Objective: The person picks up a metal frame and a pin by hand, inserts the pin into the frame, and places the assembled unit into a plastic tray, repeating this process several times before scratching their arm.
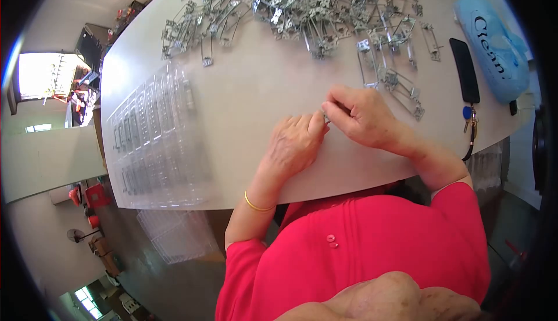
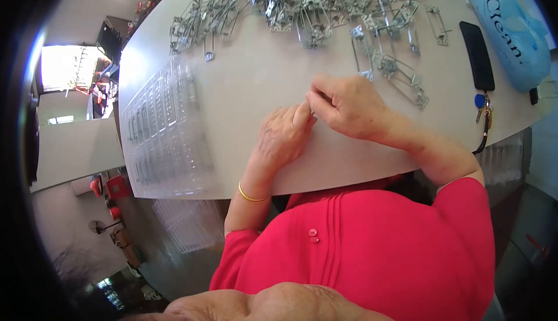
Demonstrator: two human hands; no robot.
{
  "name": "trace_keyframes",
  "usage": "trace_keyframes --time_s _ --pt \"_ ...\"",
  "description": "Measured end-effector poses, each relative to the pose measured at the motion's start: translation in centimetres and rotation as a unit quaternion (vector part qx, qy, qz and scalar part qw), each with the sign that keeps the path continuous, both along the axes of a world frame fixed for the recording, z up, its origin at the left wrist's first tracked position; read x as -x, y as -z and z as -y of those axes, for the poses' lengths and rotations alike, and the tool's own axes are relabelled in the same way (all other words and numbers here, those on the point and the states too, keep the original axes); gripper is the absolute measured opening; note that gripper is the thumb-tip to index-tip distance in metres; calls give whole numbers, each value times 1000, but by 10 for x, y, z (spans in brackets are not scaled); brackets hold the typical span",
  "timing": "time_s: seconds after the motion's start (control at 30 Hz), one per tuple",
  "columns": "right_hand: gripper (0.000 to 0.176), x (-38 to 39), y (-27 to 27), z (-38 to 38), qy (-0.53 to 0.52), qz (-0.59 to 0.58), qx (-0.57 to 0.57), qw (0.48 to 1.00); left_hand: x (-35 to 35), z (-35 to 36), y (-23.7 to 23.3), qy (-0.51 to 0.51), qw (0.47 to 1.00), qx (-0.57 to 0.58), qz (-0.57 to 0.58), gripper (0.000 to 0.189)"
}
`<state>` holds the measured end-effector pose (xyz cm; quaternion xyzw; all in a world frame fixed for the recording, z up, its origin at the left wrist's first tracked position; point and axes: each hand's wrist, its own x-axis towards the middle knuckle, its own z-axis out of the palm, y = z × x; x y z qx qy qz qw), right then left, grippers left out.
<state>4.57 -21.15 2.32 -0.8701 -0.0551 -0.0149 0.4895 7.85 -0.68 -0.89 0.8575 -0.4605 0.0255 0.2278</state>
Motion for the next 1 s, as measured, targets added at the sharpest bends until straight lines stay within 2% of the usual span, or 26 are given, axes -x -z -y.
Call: trace_keyframes --time_s 0.03,0.1,0.13,0.2,0.23,0.3,0.33,0.4,0.43,0.57,0.67,0.93,1.0 --pt "17 0 3 0 10 21 7 1000 1 0 -2 -3 1000 -4 -6 22" --pt "18 -4 3 4 30 51 37 998 3 1 -6 81 996 -24 -11 21" --pt "18 -7 6 6 28 47 36 998 5 2 -7 80 996 -24 -15 21" --pt "21 -14 8 12 68 61 -96 991 4 3 -7 60 995 51 -59 17" --pt "21 -15 6 13 63 62 -95 992 2 0 -7 55 995 52 -57 17" --pt "16 -14 -2 15 51 -42 -211 975 -4 -9 -7 -73 958 111 -254 19" --pt "13 -13 -4 13 45 -95 -268 958 -6 -11 -5 -76 958 109 -253 19" --pt "11 -11 -5 9 20 -139 -267 953 -11 -14 -1 -102 915 188 -342 31" --pt "10 -9 -6 8 -2 -185 -263 947 -11 -14 -1 -102 915 188 -342 31" --pt "13 -6 0 1 -59 -210 -255 942 -10 -12 0 -92 921 193 -324 34" --pt "13 -4 3 -4 -51 -195 -286 937 -10 -13 0 -91 926 188 -315 32" --pt "11 -5 -2 -1 -45 -208 -283 935 -8 -11 1 -83 944 178 -264 22" --pt "12 -5 -3 -1 -54 -220 -286 931 -8 -11 0 -73 964 123 -223 18"
